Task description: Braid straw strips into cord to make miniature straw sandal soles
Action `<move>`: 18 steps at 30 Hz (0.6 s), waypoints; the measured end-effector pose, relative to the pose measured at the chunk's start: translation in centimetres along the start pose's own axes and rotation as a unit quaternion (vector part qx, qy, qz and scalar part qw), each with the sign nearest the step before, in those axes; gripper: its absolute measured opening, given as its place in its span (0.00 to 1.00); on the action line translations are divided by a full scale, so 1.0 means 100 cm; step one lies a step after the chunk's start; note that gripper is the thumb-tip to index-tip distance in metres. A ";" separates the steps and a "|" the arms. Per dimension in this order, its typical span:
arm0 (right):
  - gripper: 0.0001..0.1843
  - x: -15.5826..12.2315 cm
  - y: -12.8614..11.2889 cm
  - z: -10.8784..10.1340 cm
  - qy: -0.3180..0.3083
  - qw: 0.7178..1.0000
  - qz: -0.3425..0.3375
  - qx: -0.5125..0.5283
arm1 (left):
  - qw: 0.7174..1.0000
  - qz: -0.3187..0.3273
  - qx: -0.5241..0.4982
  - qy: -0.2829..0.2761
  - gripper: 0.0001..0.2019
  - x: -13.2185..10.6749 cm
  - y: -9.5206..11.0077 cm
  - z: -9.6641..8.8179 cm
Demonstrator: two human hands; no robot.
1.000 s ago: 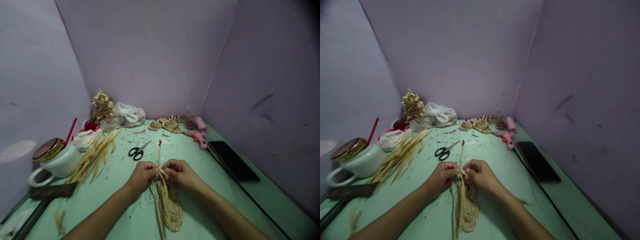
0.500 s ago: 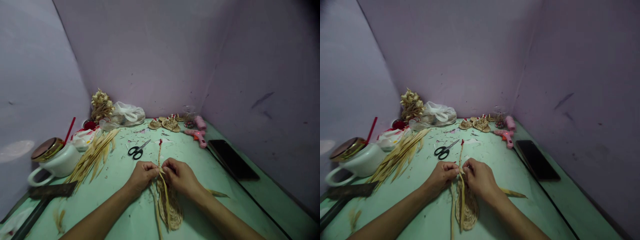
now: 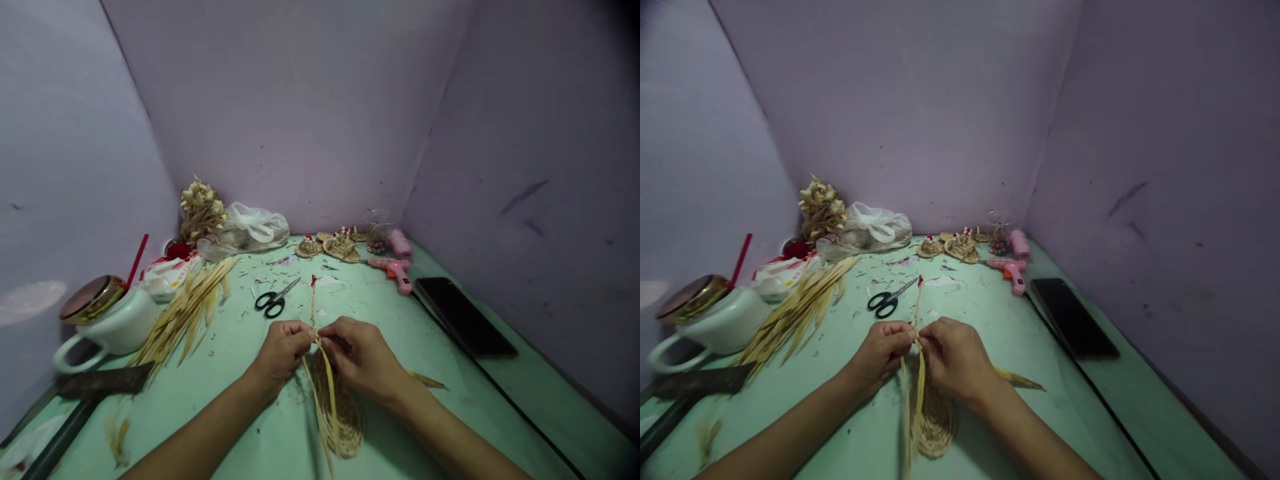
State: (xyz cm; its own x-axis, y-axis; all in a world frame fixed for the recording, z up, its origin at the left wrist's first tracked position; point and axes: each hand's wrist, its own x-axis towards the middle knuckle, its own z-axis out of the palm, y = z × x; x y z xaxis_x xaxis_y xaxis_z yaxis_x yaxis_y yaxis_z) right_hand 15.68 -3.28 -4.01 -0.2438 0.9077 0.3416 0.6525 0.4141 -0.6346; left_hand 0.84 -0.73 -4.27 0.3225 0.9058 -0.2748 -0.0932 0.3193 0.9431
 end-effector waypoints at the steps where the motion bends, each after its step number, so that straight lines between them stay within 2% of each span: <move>1: 0.11 0.000 0.000 0.000 0.000 1.000 0.000 -0.002 | 1.000 0.002 0.002 0.001 0.12 0.000 0.000 0.000; 9: 0.12 0.001 0.001 0.001 -0.005 0.999 0.029 -0.036 | 0.998 0.042 0.037 0.003 0.12 0.002 -0.006 -0.002; 15: 0.08 0.001 -0.003 -0.001 -0.011 0.990 0.125 -0.058 | 0.984 0.108 0.143 0.002 0.12 0.002 -0.008 -0.004; 18: 0.06 0.001 -0.007 -0.003 -0.013 0.985 0.151 -0.078 | 0.969 0.148 0.196 -0.014 0.10 0.001 -0.007 -0.002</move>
State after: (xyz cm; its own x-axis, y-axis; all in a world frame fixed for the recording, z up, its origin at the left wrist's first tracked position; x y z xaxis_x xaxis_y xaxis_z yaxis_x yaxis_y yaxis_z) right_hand 15.42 -3.50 -3.39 -0.0394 0.9901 0.1348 0.7995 0.1121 -0.5901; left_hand 0.70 -0.81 -5.00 0.3614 0.9322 0.0189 0.1786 -0.0891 0.9799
